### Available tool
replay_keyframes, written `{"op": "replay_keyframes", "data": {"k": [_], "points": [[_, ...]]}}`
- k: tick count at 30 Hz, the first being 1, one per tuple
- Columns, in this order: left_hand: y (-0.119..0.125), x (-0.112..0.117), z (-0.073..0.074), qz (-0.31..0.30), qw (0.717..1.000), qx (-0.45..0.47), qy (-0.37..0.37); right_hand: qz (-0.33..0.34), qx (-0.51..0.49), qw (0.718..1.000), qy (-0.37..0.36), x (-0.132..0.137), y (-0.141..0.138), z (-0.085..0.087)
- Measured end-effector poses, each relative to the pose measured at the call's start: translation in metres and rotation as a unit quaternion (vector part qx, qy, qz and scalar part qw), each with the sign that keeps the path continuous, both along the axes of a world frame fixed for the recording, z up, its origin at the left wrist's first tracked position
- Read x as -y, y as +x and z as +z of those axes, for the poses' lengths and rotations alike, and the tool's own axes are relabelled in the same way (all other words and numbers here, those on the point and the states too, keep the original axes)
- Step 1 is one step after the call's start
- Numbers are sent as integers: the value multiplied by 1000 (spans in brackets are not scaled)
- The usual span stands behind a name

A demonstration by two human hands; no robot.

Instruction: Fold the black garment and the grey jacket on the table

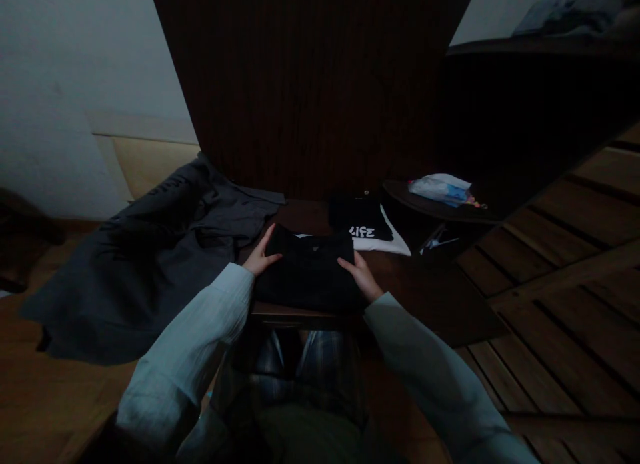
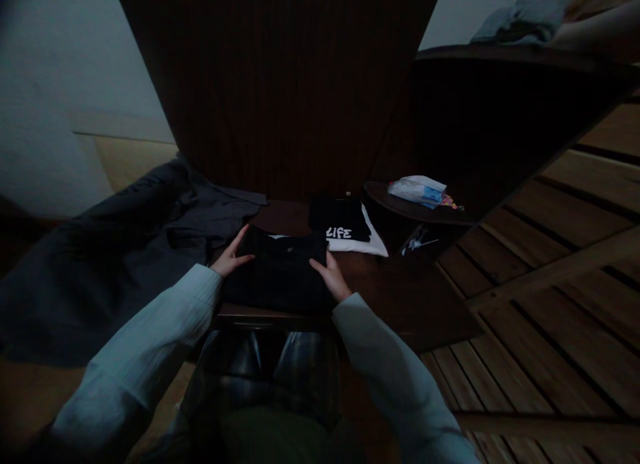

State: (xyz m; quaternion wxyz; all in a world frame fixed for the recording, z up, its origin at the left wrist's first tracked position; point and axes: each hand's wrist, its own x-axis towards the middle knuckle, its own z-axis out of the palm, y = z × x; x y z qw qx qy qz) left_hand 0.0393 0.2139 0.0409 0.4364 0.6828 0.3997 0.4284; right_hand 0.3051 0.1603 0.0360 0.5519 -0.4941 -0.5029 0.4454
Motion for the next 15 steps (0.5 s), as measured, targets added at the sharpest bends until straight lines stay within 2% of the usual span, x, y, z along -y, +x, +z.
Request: {"op": "replay_keyframes", "data": {"k": [4,7,11,15], "points": [[-2,3,4,-48,997,-55,7,-5,28,1000,-3,0,-1,1],[0,6,4,-27,997,-64,23,-31,62,997,26,-2,-1,-4],[2,12,5,14,997,-67,46,-34,87,995,46,-6,1,-10],[2,19,10,-11,992,-116,56,-30,119,991,56,-6,3,-12]]}}
